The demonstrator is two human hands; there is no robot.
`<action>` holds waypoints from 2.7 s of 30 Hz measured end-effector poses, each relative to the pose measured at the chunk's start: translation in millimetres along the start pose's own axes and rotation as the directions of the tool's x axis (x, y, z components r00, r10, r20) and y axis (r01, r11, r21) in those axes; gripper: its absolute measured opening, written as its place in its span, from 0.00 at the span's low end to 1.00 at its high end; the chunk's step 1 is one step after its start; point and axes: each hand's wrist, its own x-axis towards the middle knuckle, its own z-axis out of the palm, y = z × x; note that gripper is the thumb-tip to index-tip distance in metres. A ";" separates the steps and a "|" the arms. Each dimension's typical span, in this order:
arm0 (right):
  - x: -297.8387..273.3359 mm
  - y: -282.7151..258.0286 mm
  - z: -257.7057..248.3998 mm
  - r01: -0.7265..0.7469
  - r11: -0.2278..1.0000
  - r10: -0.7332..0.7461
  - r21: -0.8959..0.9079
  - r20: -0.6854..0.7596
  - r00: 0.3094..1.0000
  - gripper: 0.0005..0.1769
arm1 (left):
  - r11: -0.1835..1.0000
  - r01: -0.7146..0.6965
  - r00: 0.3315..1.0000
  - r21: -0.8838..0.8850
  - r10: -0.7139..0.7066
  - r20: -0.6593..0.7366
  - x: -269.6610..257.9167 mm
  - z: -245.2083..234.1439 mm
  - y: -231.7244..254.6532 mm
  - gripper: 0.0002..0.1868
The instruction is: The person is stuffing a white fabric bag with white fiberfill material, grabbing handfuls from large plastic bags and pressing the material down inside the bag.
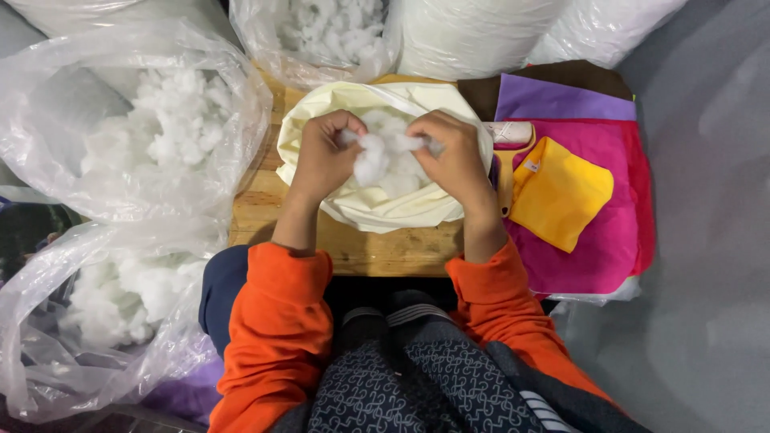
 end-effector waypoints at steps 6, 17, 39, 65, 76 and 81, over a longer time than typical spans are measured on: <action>-5.0 1.5 -40.5 -0.058 0.990 0.015 -0.130 -0.312 0.950 0.13 | 0.999 -0.040 0.947 -0.009 0.035 -0.320 2.6 -21.4 11.4 0.09; 6.2 -52.4 12.0 0.044 0.985 -0.030 0.170 -0.085 0.996 0.23 | 0.952 -0.286 0.956 0.109 0.276 0.098 -9.9 10.7 33.9 0.34; 10.9 -57.9 11.0 0.021 1.000 -0.023 -0.010 -0.337 0.941 0.19 | 0.919 -0.343 0.938 0.192 0.327 0.112 -15.6 8.0 49.0 0.37; 3.1 1.4 0.9 -0.069 0.993 0.074 -0.098 0.054 0.996 0.12 | 0.828 -0.291 0.956 0.479 0.236 0.173 -7.2 -7.4 -1.0 0.08; -5.6 -10.0 0.2 -0.191 0.927 0.306 -0.324 0.354 0.884 0.26 | 0.264 -0.354 0.929 0.897 -0.011 0.369 -7.2 35.3 -77.7 0.16; -13.0 11.6 -39.8 -0.147 0.968 0.186 -0.203 0.189 0.964 0.19 | 0.339 -0.043 0.998 0.940 0.059 0.025 0.8 -5.4 -23.0 0.07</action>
